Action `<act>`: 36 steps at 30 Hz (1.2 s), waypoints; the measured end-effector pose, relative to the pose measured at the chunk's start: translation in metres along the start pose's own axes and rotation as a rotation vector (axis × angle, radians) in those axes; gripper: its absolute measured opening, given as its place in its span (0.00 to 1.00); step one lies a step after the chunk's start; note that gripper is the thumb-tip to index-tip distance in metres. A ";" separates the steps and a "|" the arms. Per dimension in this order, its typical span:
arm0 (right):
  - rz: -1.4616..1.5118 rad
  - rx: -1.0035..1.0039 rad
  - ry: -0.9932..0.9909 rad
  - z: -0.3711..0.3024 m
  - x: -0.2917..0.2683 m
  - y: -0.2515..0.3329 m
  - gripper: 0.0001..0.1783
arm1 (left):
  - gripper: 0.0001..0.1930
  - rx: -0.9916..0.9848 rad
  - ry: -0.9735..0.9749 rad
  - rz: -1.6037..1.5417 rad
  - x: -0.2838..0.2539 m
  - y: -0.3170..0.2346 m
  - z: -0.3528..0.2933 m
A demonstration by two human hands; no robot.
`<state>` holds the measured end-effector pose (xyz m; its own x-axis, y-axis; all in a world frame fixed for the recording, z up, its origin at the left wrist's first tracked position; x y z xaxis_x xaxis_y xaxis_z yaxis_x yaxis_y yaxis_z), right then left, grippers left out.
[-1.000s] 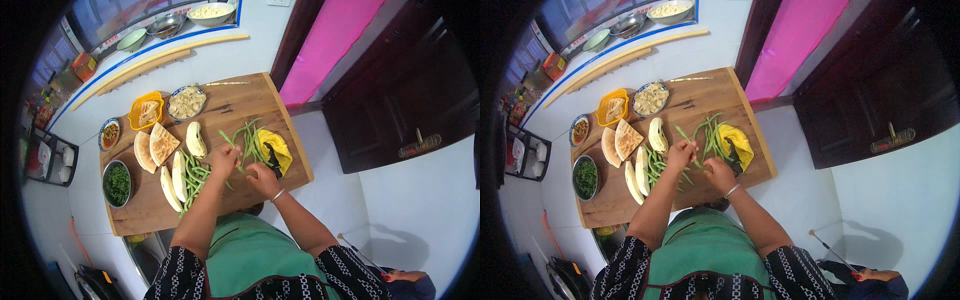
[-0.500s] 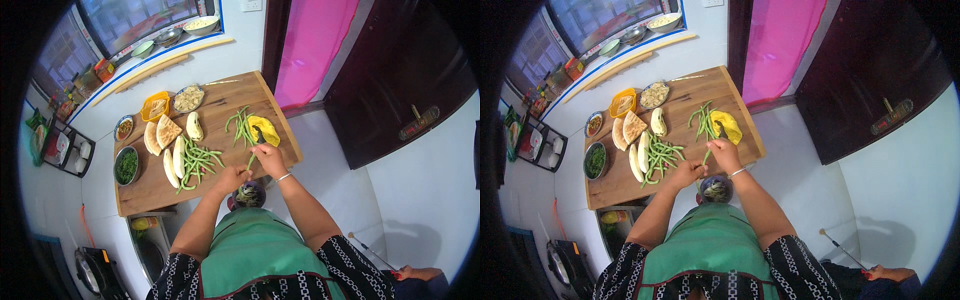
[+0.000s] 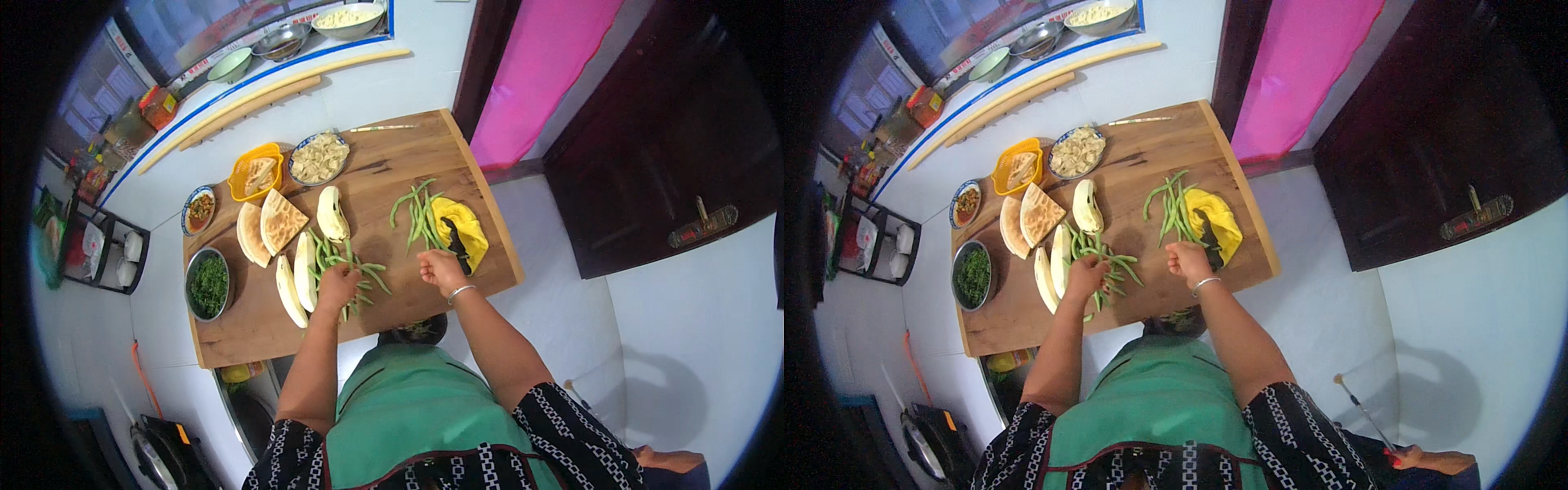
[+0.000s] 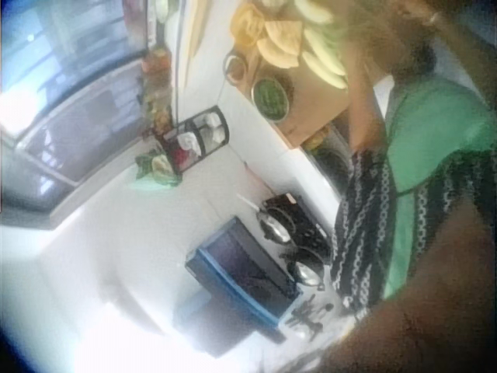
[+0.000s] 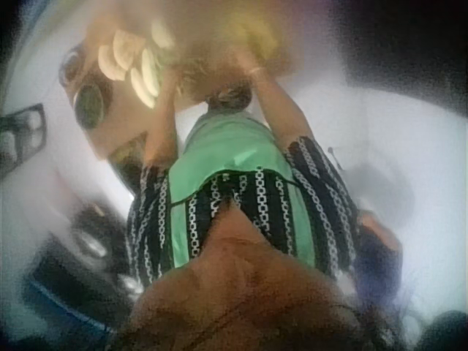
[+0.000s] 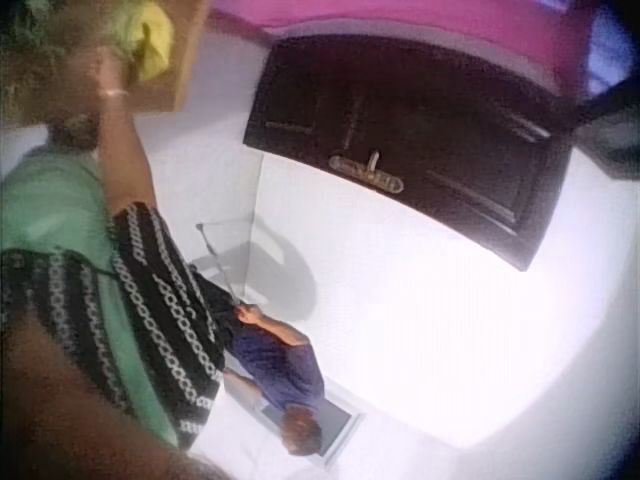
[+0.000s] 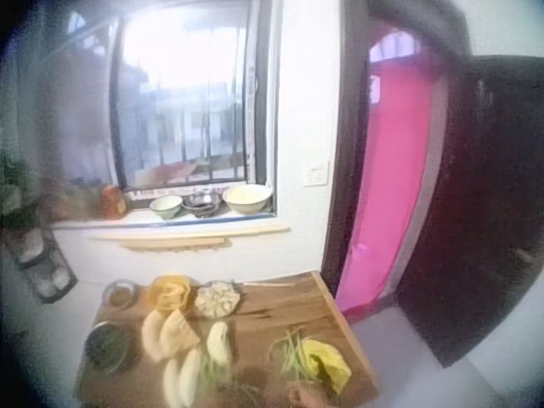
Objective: The person slices an eggplant on a wooden cutting board using a knife, then transfers the slices into a bowl. They wash their hands at the sink, then return to the cutting board to snap green beans into smaller pieces by hand.
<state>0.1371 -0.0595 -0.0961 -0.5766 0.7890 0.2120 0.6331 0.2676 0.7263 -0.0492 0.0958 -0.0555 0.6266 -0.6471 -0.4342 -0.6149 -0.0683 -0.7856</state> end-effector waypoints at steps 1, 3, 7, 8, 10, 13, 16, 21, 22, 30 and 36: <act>-0.012 0.021 -0.008 0.016 0.007 -0.003 0.11 | 0.14 0.090 -0.122 0.123 -0.017 -0.003 0.011; -0.041 0.065 -0.016 0.042 0.026 -0.003 0.13 | 0.18 0.269 -0.369 0.370 -0.050 -0.015 0.025; -0.380 0.068 -0.085 0.074 0.057 0.010 0.23 | 0.18 0.383 -0.543 0.331 -0.082 -0.039 0.039; -0.461 0.059 -0.118 0.080 0.061 0.012 0.24 | 0.18 0.356 -0.464 0.250 -0.081 -0.052 0.040; -0.685 -0.144 -0.090 0.121 0.060 -0.008 0.24 | 0.16 0.412 -0.376 0.086 -0.070 -0.045 0.058; -0.835 -0.301 -0.076 0.104 0.066 0.012 0.22 | 0.15 0.435 -0.275 0.126 -0.043 -0.062 0.056; -0.825 -0.416 0.022 0.047 0.070 0.050 0.20 | 0.21 0.551 -0.214 0.180 -0.011 -0.091 0.040; -0.832 -0.670 0.267 -0.042 0.058 0.092 0.18 | 0.24 0.727 -0.128 0.326 0.046 -0.127 0.005; -0.845 -0.716 0.264 -0.053 0.049 0.095 0.17 | 0.25 0.763 -0.138 0.411 0.055 -0.133 -0.005; -0.742 -0.811 0.369 -0.130 -0.008 0.078 0.15 | 0.19 0.735 -0.169 0.296 0.094 -0.140 -0.084; -0.569 -0.744 0.323 -0.137 -0.026 0.072 0.15 | 0.10 0.726 -0.224 0.328 0.086 -0.123 -0.103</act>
<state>0.1269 -0.1364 0.0409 -0.8773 0.4323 -0.2084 -0.2041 0.0569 0.9773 0.0313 -0.0296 0.0486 0.5971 -0.3765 -0.7083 -0.3692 0.6549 -0.6594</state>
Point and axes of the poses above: each hand's wrist, its own z-axis towards the middle knuckle, its own x-axis out of the palm, y = z × x, the point moved 8 cm from there along z, towards the middle knuckle, and after that the axes turned 5 degrees about -y, right-handed, at the moved point
